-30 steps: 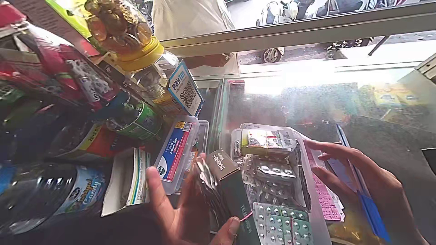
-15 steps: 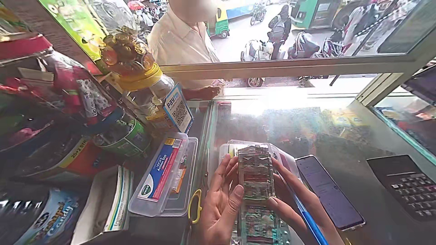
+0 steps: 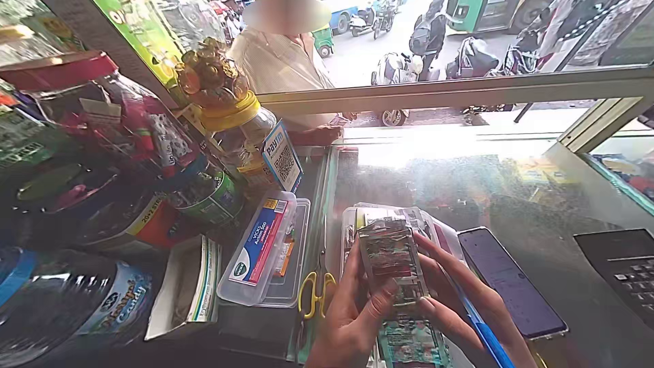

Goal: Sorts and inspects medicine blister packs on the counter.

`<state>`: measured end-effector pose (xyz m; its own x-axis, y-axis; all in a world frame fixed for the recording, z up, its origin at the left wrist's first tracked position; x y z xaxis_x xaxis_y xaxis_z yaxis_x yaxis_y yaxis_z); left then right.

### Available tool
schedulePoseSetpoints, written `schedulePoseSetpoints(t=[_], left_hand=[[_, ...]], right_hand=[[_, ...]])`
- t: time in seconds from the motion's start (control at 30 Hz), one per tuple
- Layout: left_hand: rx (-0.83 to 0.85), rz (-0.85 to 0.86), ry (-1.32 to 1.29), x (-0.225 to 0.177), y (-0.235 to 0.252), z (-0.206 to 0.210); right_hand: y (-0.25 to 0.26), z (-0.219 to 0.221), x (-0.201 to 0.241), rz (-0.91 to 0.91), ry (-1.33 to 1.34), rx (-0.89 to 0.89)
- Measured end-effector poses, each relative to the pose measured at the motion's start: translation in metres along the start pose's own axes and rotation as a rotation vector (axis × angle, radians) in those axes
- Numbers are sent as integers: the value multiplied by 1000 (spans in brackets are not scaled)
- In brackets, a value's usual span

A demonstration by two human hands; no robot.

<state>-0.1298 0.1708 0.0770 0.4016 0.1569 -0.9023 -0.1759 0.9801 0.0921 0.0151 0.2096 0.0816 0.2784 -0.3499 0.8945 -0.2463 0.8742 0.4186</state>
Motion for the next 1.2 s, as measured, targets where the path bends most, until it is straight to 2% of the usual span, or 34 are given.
schedulePoseSetpoints(t=[0.13,0.2,0.27,0.33,0.4,0.53,0.63,0.77,0.87,0.93,1.03,1.1,1.2], left_hand=[[-62,142,53,-14,1,-19],[-212,197,126,-28,-5,-47],[-416,183,203,-40,-14,-80],[-586,127,259,-40,-22,-112],[-681,68,351,-31,-27,-130],[-577,-51,478,-2,-22,-140],[-538,-116,554,22,-14,-145],[-364,-220,641,44,-4,-146],[-269,-236,766,56,-2,-140],[-261,-134,993,52,-2,-135],[-308,115,1286,39,-5,-127],[-323,203,1354,34,-7,-123],[-325,281,1339,26,-11,-113]], right_hand=[[9,-12,10,-120,-171,-9],[15,-35,16,-214,-330,-102],[18,-59,20,-253,-451,-211],[14,-73,15,-219,-540,-273],[5,-75,-1,-145,-604,-249],[-9,-71,-28,-36,-594,-141],[-6,-76,-25,1,-529,-105],[0,-85,-26,49,-471,-56],[5,-93,-27,34,-481,-33],[6,-94,-22,-55,-614,-26],[4,-87,0,-260,-939,-145],[0,-74,12,-320,-1057,-211],[-2,-47,10,-401,-1338,-200]])
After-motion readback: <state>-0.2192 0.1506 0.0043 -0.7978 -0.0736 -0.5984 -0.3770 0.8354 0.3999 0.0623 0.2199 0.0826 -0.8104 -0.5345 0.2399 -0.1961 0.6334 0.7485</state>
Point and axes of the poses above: each hand's wrist, its own y-axis towards the middle knuckle, its own z-axis out of the palm, x = y × z, the point moved 7 cm from there along y, towards the middle knuckle, and after that the axes turned 13 degrees about -x, right-handed, at the moved point
